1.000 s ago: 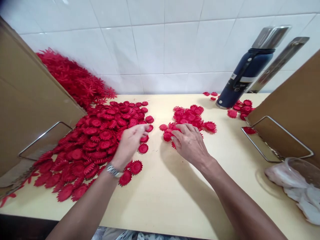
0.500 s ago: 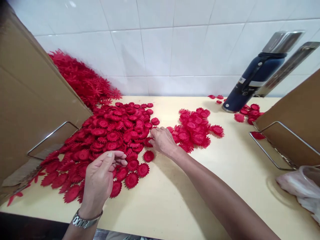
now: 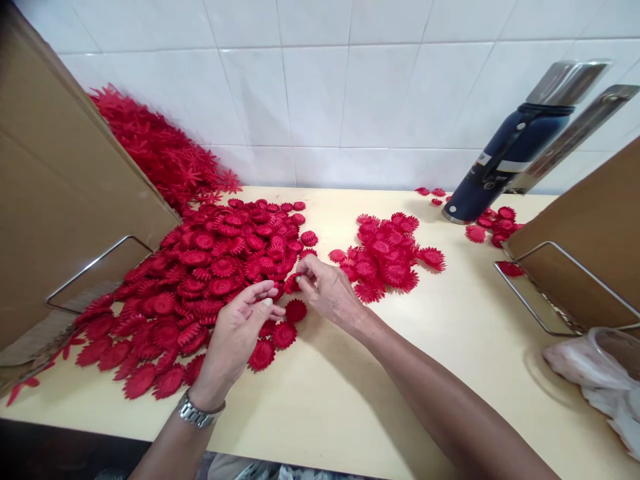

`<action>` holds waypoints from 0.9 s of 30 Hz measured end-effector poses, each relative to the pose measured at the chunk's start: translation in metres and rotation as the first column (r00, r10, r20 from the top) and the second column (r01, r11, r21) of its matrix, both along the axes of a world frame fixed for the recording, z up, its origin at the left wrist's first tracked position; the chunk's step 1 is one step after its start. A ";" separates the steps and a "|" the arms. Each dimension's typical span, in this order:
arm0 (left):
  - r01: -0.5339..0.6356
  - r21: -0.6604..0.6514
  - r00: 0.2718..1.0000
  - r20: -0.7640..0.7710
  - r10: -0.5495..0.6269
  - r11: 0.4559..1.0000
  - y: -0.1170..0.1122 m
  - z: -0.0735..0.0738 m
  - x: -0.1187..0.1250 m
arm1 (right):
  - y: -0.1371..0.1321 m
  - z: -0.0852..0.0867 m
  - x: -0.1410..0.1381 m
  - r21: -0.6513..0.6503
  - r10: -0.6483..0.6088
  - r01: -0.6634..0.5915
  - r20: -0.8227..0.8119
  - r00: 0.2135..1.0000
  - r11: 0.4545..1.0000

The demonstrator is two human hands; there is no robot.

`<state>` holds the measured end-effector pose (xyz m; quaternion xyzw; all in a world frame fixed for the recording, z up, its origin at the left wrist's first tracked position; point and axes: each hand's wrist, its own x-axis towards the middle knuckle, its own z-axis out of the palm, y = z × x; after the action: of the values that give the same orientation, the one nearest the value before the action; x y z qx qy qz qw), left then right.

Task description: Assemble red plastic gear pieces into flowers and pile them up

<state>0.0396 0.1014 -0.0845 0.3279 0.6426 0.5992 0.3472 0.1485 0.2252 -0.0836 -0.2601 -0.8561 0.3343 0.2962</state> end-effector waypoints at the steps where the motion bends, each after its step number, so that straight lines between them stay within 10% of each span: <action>1: 0.017 0.004 1.000 -0.002 -0.017 1.000 0.002 -0.001 0.003 | -0.005 0.002 0.002 0.035 0.006 -0.005 -0.031 1.000 0.999; 4: 0.010 0.062 1.000 -0.018 -0.008 0.998 0.007 -0.001 0.010 | -0.020 0.012 0.012 0.080 0.035 -0.025 -0.124 0.992 0.996; 9: -0.005 0.123 1.000 -0.022 0.008 0.992 0.006 0.006 0.020 | -0.030 0.028 0.037 -0.380 0.204 -0.279 -0.225 0.953 0.882; 12: 0.015 0.090 0.998 -0.057 -0.010 0.996 0.006 0.010 0.031 | -0.030 0.032 0.051 -0.447 0.189 -0.273 -0.223 0.956 0.852; 22: 0.216 -0.026 0.965 -0.146 -0.217 0.976 0.017 0.018 0.065 | -0.044 0.051 0.127 -0.086 -0.111 0.096 -0.181 0.977 0.992; 24: 0.244 -0.050 0.952 -0.180 -0.249 0.969 0.014 0.016 0.067 | -0.039 0.063 0.165 0.065 -0.250 0.262 -0.158 0.955 0.963; 27: 0.196 -0.076 0.954 -0.215 -0.208 0.978 0.008 0.007 0.066 | -0.026 0.078 0.233 0.338 -0.569 0.555 -0.064 0.820 0.760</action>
<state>0.1054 0.1089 -0.0777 0.4471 0.6563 0.5026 0.3417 0.3813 0.1997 -0.0051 -0.4562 -0.7893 0.0708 0.4049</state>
